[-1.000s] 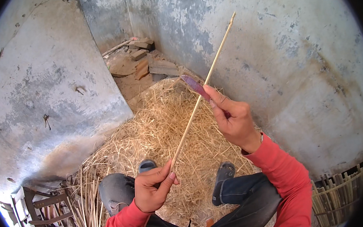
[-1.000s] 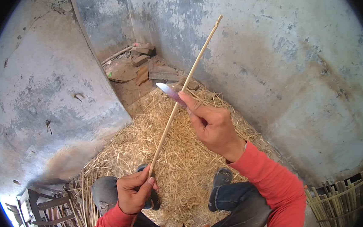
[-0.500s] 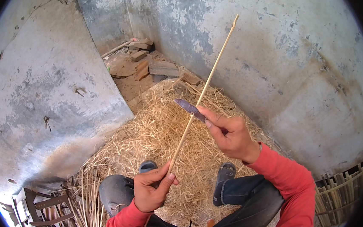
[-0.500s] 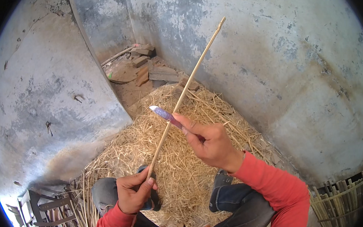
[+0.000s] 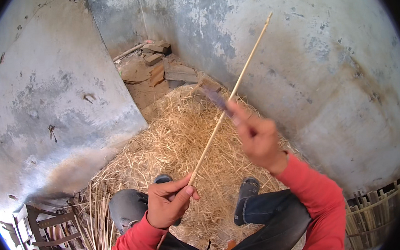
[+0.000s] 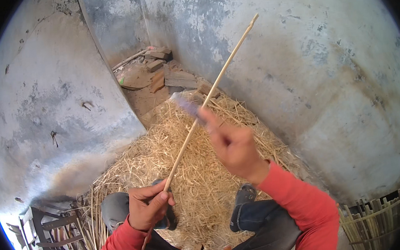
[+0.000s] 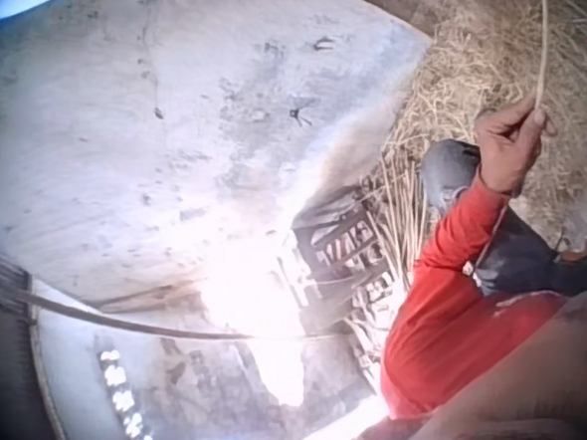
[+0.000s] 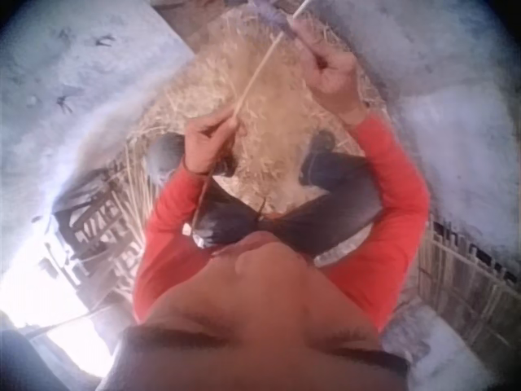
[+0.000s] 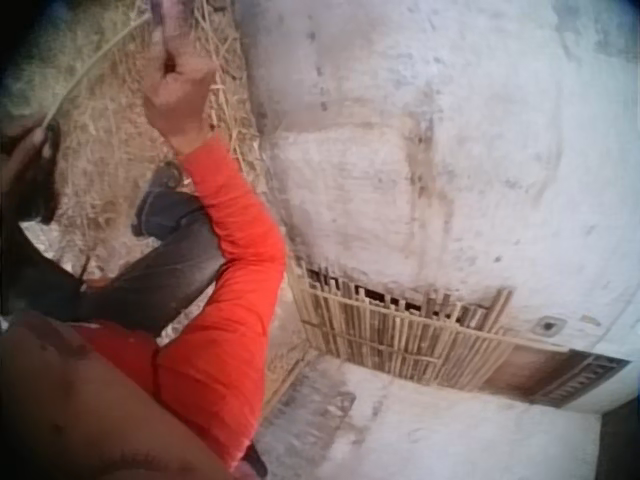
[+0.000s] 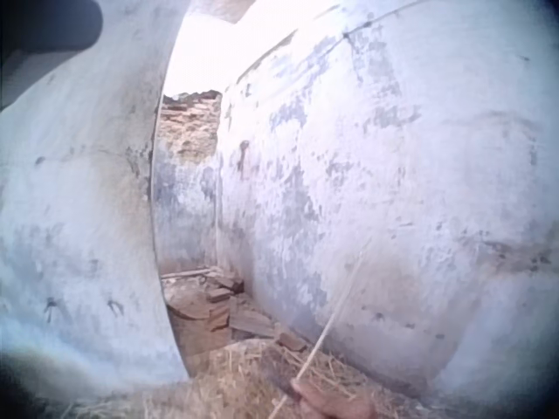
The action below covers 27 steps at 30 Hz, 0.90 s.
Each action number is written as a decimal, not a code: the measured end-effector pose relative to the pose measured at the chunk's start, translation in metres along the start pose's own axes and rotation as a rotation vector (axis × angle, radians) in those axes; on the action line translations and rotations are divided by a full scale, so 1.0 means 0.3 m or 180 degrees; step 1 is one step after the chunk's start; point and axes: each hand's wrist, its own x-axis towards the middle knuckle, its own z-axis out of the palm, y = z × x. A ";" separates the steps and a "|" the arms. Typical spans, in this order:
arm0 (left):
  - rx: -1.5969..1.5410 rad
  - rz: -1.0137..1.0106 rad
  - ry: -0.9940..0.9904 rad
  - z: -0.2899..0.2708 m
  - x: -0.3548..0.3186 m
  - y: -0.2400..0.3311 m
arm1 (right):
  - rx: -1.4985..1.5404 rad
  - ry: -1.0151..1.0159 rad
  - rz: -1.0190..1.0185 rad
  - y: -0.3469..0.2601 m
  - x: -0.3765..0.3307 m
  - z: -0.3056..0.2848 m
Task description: The person shaves a thin bamboo stick using a knife, holding the stick in one hand and making controlled downward strokes with the blade.
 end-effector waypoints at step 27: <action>-0.0549 -0.0069 -0.0071 -0.010 0.014 0.002 | 0.0092 -0.0436 -0.0617 -0.017 -0.065 0.130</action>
